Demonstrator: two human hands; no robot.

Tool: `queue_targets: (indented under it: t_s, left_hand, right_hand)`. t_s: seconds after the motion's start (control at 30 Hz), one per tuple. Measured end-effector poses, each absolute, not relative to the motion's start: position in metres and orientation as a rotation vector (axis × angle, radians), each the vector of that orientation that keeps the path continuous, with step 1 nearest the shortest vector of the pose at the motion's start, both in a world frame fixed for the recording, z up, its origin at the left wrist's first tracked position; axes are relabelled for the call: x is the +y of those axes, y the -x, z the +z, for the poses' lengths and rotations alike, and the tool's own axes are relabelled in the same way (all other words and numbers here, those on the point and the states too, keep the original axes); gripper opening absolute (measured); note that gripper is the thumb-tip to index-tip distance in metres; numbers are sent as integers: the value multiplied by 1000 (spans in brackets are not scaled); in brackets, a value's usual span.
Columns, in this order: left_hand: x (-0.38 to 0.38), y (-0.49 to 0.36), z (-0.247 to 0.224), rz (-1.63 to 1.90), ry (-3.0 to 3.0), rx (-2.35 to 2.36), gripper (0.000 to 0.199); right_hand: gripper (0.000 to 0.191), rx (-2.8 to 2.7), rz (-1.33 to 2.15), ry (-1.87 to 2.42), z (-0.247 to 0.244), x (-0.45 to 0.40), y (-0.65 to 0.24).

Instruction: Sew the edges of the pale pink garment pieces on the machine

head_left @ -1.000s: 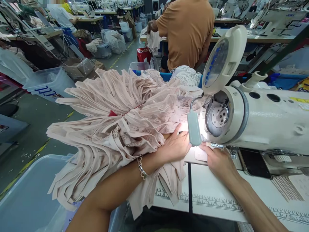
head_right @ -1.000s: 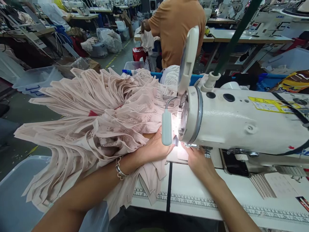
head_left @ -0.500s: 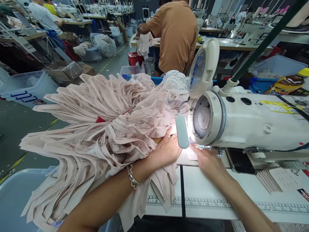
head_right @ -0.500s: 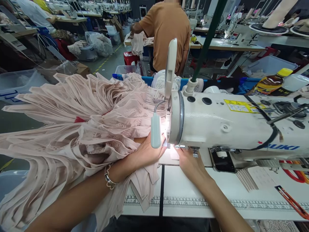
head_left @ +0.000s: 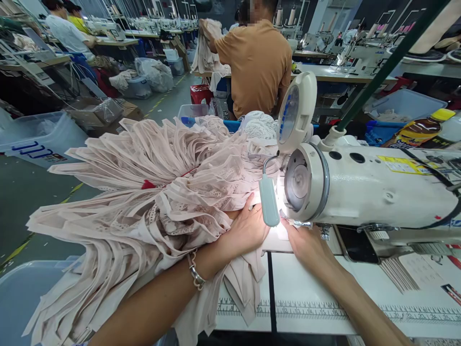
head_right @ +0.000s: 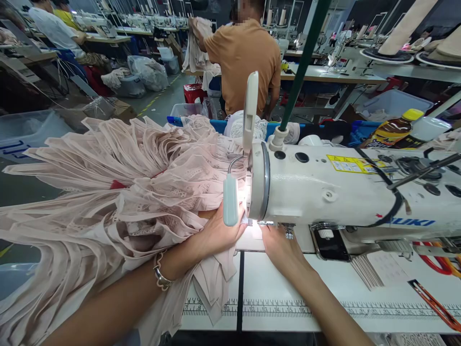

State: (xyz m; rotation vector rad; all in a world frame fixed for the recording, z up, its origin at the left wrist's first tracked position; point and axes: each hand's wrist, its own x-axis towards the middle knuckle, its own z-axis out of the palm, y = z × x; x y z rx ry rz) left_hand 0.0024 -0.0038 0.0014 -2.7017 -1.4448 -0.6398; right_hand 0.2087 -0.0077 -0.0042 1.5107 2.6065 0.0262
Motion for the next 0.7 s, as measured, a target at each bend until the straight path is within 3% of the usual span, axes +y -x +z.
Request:
queue_targets:
  t_s: [0.43,0.7]
  left_hand:
    - [-4,-2,0,-649,2669,-1458,13]
    - [8,1,10,-560,2416,-1896,14]
  right_hand:
    - [43,2628,195,-1537,-5,-8,-204]
    - [35,2636,125,-1625,-13,4,-205]
